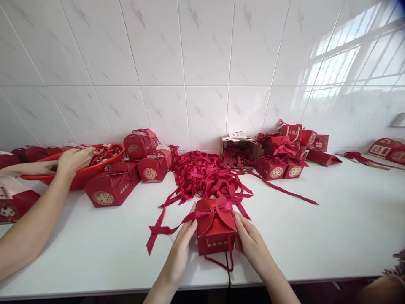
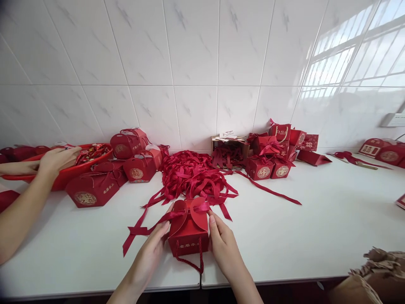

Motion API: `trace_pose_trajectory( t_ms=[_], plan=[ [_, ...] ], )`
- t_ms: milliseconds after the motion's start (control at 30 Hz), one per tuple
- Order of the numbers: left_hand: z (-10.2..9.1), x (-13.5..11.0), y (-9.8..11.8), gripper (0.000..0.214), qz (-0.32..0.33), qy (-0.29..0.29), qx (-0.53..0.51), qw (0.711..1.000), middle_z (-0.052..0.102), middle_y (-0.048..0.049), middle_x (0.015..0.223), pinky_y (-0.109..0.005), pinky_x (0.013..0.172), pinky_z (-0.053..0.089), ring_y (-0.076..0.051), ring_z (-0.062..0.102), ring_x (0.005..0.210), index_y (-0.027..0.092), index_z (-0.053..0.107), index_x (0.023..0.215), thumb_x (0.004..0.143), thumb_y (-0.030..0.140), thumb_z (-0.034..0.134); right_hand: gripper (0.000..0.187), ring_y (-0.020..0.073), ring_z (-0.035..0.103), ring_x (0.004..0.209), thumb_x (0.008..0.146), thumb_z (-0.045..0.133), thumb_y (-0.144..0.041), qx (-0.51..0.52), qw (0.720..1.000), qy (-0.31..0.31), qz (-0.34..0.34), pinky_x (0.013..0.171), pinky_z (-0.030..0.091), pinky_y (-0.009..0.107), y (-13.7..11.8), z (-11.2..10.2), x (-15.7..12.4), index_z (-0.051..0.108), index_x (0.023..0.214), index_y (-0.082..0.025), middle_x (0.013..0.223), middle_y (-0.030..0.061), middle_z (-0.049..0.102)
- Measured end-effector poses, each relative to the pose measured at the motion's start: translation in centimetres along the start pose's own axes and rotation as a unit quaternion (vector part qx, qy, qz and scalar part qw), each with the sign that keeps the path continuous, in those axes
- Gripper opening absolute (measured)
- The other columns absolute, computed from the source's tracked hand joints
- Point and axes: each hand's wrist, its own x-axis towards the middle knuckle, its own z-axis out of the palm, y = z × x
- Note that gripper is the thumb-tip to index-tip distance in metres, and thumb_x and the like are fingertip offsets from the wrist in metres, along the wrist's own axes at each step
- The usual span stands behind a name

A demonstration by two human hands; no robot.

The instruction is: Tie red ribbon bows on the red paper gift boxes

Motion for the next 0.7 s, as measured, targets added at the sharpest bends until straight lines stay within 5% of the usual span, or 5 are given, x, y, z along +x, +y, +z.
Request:
trace_pose_trajectory(
  t_ms=[133, 333, 567, 700],
  plan=[
    [1.0, 0.0, 0.5, 0.059, 0.002, -0.011, 0.015, 1.0, 0.033, 0.0011, 0.151, -0.041, 0.114, 0.029, -0.026, 0.019, 0.142, 0.031, 0.036, 0.141, 0.087, 0.046, 0.052, 0.046, 0.0229, 0.057, 0.097, 0.089, 0.038, -0.057, -0.027, 0.998, 0.046, -0.018, 0.084, 0.045, 0.032, 0.7, 0.7, 0.0, 0.059, 0.106, -0.02, 0.105, 0.0094, 0.062],
    [1.9, -0.6, 0.6, 0.065, 0.015, 0.01, 0.015, 1.0, 0.033, -0.0022, 0.151, -0.041, 0.114, 0.028, -0.028, 0.021, 0.142, 0.029, 0.031, 0.144, 0.085, 0.044, 0.054, 0.043, 0.0199, 0.054, 0.074, 0.089, 0.036, -0.059, -0.052, 0.996, 0.071, 0.01, 0.069, 0.044, 0.03, 0.8, 1.3, -0.9, 0.054, 0.082, -0.021, 0.08, 0.0055, 0.06],
    [1.7, -0.5, 0.1, 0.067, 0.018, 0.011, 0.009, 1.0, 0.035, -0.0029, 0.15, -0.042, 0.114, 0.027, -0.029, 0.02, 0.142, 0.029, 0.031, 0.145, 0.085, 0.047, 0.056, 0.059, 0.025, 0.058, 0.091, 0.09, 0.026, -0.063, -0.029, 0.995, -0.054, 0.075, 0.088, 0.042, 0.037, -0.8, 0.4, -0.1, 0.066, 0.101, -0.021, 0.098, 0.0088, 0.066],
    [1.1, -0.3, 0.5, 0.063, 0.004, -0.012, -0.012, 1.0, 0.042, -0.0031, 0.146, -0.042, 0.113, 0.025, -0.029, 0.024, 0.14, 0.029, 0.037, 0.142, 0.085, 0.042, 0.058, 0.068, 0.0281, 0.058, 0.099, 0.084, 0.028, -0.071, -0.027, 0.994, -0.055, 0.094, 0.092, 0.039, 0.039, -0.2, -0.2, 1.8, 0.067, 0.111, -0.022, 0.102, 0.0093, 0.067]
  ],
)
